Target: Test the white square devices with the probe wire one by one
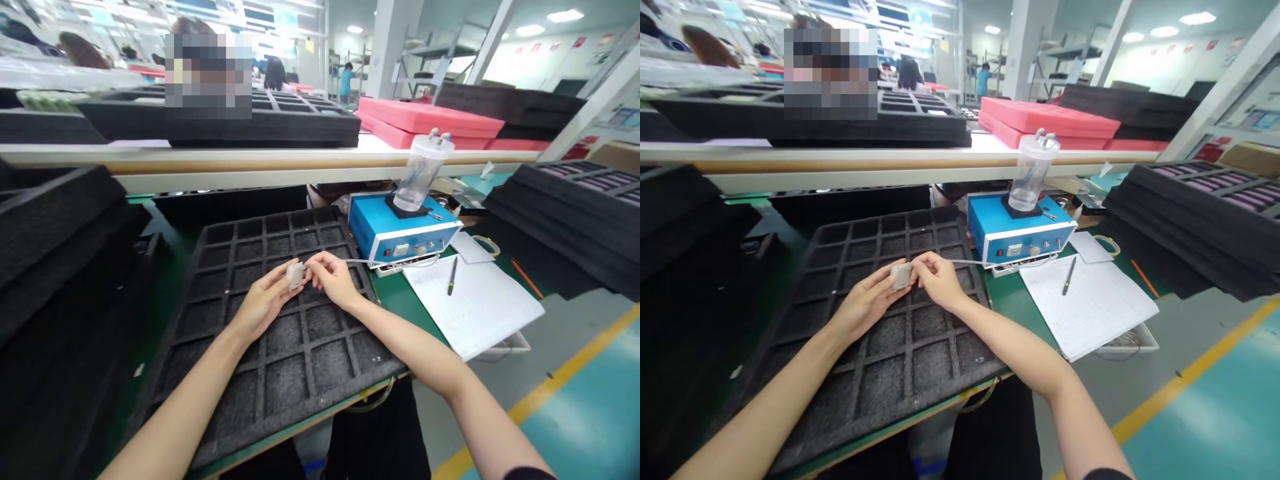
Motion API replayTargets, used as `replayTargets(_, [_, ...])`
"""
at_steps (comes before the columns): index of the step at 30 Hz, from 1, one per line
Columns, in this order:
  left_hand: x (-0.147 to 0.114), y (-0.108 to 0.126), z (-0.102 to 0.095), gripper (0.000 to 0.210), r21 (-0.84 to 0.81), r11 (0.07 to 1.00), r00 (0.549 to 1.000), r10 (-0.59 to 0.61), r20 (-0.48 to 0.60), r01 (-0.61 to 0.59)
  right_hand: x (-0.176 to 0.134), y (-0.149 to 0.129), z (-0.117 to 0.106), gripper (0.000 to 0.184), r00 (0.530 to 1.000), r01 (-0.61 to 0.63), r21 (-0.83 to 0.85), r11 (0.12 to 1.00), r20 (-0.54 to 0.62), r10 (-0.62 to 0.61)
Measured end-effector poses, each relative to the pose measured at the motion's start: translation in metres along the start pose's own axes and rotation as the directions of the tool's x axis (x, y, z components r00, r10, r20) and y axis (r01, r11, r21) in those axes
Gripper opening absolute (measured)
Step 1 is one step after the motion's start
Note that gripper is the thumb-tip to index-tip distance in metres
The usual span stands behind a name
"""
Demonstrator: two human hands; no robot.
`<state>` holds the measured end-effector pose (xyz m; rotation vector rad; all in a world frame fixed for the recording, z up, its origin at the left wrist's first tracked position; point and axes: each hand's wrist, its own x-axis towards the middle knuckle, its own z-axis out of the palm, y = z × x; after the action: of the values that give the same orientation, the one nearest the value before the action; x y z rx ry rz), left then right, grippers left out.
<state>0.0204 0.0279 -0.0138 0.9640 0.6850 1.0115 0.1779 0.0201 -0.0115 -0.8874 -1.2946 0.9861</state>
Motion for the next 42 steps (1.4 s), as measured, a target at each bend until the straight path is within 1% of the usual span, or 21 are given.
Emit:
replayTargets(4, [-0.0024,0.0017,0.0005,0.037,0.004,1.000,1.000,0.005,-0.004,-0.005,-0.0011,0.0008,0.0003,0.020,1.000,0.018,0.022,1.000,0.004,-0.018])
replayTargets(22, [-0.0001,-0.0002,-0.0022,0.037,0.031,0.999,1.000,-0.009,0.018,0.008,-0.0024,0.0000,-0.0003,0.017,0.999,0.030,0.016,0.999,0.014,-0.030])
replayTargets(31, [0.0009,-0.0009,-0.0037,0.034,0.010,1.000,1.000,-0.009,0.027,0.009,-0.0023,0.0000,-0.0002,0.020,1.000,0.003,0.005,1.000,0.018,-0.003])
replayTargets(42, [0.0006,-0.0001,-0.0025,0.036,0.006,1.000,1.000,-0.010,0.021,0.010,-0.0024,-0.0013,-0.0006,0.018,0.999,-0.008,0.014,1.000,0.040,0.007])
